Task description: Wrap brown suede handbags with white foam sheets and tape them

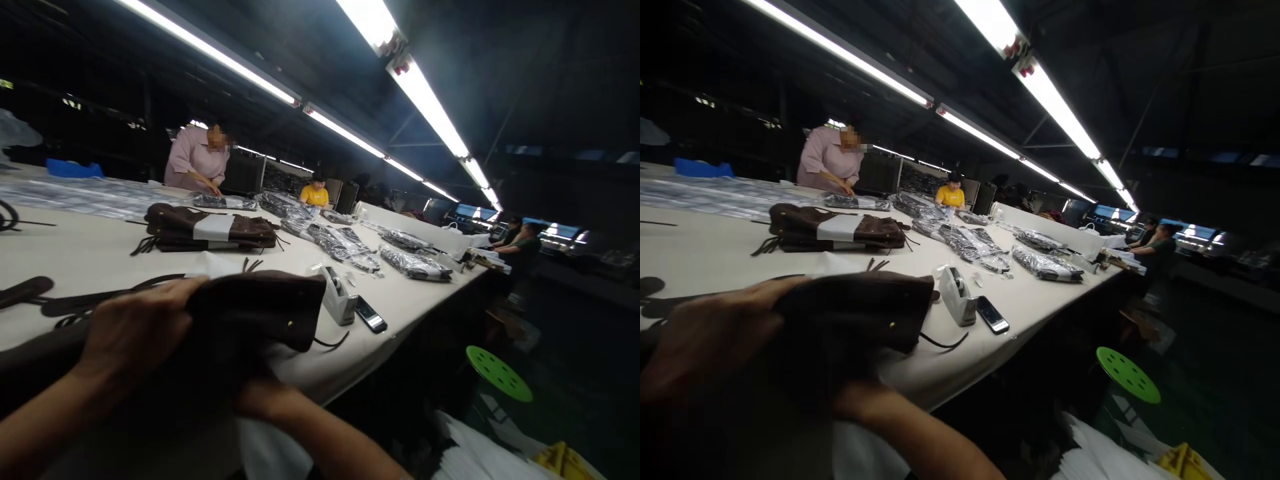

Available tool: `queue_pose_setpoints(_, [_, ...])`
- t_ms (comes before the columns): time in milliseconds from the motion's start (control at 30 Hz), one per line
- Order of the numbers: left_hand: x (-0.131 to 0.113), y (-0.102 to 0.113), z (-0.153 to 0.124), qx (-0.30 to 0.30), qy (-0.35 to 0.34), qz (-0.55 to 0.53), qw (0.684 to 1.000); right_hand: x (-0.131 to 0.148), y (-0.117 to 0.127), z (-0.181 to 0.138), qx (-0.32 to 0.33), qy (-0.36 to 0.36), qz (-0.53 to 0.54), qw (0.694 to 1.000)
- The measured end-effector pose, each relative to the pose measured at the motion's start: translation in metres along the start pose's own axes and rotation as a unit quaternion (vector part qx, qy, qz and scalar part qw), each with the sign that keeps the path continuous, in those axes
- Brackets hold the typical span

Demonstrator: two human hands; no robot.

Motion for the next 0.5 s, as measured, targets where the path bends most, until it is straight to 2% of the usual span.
queue_pose_setpoints(67, [-0.002,0.018,0.028,0.001,0.034,0.066,0.997,0.014,0.014,0.008,0.011,-0.017,0.058,0.998])
queue_pose_setpoints(133, [-0.007,0.028,0.051,-0.001,0.03,0.093,0.995,0.02,0.024,0.016,0.011,-0.068,0.143,0.987])
queue_pose_setpoints(200, [-0.007,0.031,0.065,-0.01,0.044,0.095,0.994,0.016,0.027,0.015,-0.008,-0.132,0.246,0.96])
queue_pose_setpoints(300, [-0.008,0.024,0.068,-0.014,0.05,0.079,0.996,-0.005,0.016,-0.009,-0.028,-0.192,0.36,0.912])
queue_pose_setpoints(400, [-0.016,0.016,0.058,-0.001,0.024,0.074,0.997,-0.037,-0.004,-0.043,-0.019,-0.213,0.358,0.909])
queue_pose_setpoints(500, [-0.023,0.005,0.034,0.023,-0.006,0.082,0.996,-0.065,-0.015,-0.066,-0.044,-0.211,0.261,0.941])
Point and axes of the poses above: each hand's wrist, its own z-axis towards the middle knuckle, its own y-axis out of the back of the hand, x = y × z, the point moved 7 cm from there along z, towards the middle knuckle, and after that the axes turned 12 degrees about -z, right-handed, at the moved point
